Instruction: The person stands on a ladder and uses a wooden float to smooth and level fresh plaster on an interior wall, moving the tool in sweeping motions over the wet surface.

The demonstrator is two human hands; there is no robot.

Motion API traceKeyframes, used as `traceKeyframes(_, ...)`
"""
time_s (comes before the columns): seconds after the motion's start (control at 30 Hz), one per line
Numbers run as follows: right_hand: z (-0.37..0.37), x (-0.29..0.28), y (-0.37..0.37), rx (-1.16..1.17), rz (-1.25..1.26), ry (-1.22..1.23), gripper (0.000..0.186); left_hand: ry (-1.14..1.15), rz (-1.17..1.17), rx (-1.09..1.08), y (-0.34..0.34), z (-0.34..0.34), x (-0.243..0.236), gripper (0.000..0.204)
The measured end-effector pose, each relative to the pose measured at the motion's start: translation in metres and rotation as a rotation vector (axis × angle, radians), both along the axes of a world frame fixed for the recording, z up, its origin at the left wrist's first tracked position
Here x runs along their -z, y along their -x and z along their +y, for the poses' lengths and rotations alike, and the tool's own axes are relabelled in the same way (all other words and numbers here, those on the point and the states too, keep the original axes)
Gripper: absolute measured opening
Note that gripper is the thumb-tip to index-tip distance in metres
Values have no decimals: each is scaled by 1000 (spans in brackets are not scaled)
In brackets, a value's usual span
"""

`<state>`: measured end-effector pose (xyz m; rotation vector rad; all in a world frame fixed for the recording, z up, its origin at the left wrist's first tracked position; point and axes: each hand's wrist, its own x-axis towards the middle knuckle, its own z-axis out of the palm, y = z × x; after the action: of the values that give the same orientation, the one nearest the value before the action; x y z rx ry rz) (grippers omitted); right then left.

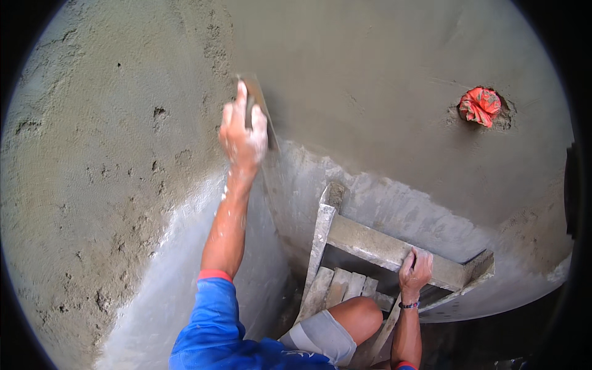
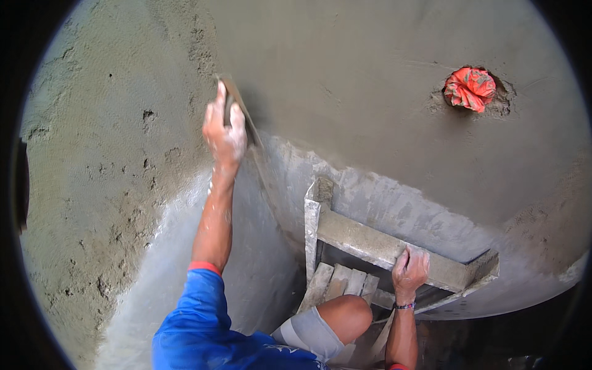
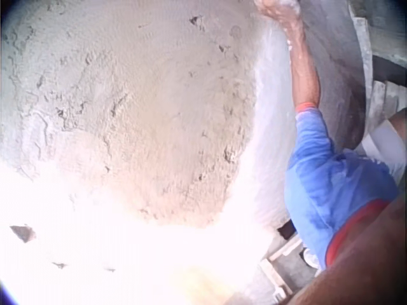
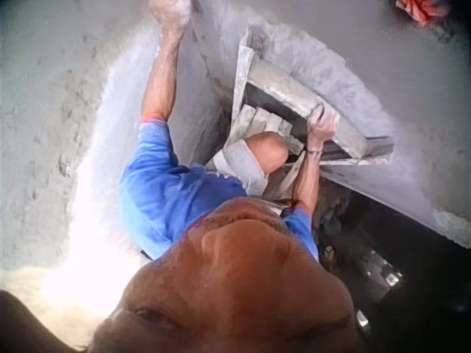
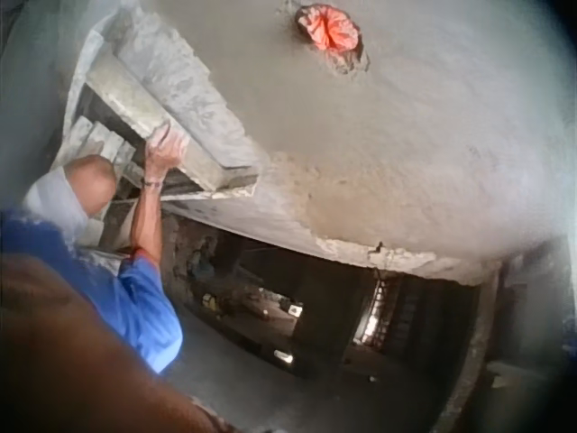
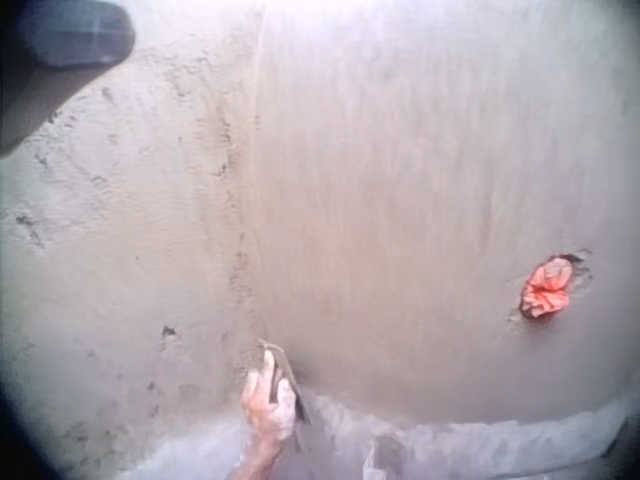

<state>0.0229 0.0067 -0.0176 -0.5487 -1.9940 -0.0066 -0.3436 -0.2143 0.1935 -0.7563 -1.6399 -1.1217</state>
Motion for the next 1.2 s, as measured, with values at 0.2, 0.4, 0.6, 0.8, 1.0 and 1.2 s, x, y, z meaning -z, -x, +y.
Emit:
traceKeyframes(0.2, -2, -2, -2, 17, -11, 26, 18, 55, 32, -86, 28, 39, 27, 50)
traceKeyframes(0.4, -7, -6, 7, 19, -25, 36, 16, 118, -79, -70, 14, 25, 196, 66)
traceKeyframes(0.6, 0, -4, 1, 21, -27, 16, 17, 117, -147, 61, -5, 12, 125, 59)
traceKeyframes(0.8, -6, 1, 0, 50, -44, 60, 17, 154, 34, -36, -5, 41, 35, 52)
traceKeyframes(1.0, -7, -1, 4, 48, -80, 66, 16, 229, -40, -31, -1, 20, 182, 59)
traceKeyframes(1.2, 1, 0, -1, 48, -56, 57, 14, 123, -100, 57, -12, 9, 126, 61)
